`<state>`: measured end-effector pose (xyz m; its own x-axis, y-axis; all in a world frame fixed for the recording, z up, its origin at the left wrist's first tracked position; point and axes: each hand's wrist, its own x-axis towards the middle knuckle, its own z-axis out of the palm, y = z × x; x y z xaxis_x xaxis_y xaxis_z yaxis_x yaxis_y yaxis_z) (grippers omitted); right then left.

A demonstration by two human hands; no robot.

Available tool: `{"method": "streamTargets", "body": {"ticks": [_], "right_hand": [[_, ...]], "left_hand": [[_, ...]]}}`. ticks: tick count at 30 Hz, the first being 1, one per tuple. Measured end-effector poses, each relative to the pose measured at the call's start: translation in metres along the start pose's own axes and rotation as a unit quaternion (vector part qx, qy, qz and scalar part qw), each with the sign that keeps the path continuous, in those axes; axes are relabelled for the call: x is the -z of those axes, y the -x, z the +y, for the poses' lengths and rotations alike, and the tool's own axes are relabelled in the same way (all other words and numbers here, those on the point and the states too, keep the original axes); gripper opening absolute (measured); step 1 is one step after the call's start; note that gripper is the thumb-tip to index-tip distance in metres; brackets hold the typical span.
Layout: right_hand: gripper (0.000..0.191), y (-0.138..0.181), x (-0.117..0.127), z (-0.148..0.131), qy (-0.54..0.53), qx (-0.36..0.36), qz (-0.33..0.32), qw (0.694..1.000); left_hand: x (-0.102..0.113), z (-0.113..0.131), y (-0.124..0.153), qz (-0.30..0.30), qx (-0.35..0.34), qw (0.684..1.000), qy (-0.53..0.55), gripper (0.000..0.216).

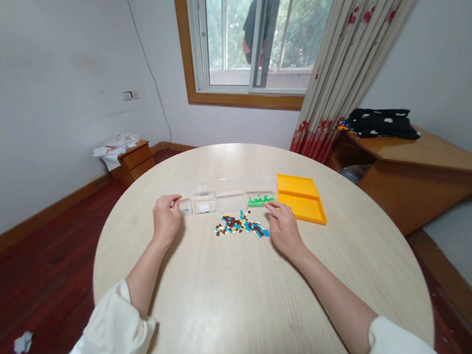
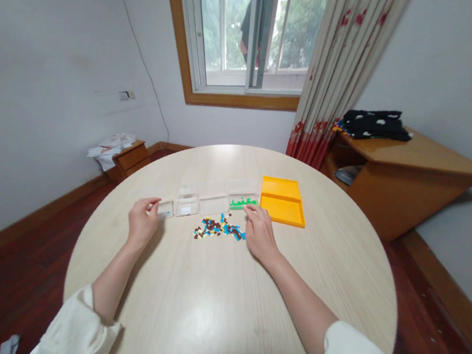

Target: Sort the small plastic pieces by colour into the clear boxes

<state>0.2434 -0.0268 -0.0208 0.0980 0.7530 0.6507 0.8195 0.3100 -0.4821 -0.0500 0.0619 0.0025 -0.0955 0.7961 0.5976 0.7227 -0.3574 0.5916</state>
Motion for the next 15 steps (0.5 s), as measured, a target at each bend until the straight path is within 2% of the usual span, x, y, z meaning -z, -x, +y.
{"method": "streamTargets", "body": {"ticks": [6,10,15], "right_hand": [[0.044,-0.009,0.026,0.012,0.064,-0.017,0.072,0.995],[0.045,-0.013,0.041,0.024,0.079,-0.038,0.110,0.990],[0.045,-0.014,0.046,0.031,0.087,-0.074,0.125,0.986]], "left_hand": [[0.005,-0.017,-0.004,0.021,0.015,0.998,-0.053,0.022],[0.007,-0.018,-0.004,0.011,0.033,0.996,-0.081,0.025],[0.007,-0.016,-0.003,-0.004,0.043,0.994,-0.096,0.027]]}}
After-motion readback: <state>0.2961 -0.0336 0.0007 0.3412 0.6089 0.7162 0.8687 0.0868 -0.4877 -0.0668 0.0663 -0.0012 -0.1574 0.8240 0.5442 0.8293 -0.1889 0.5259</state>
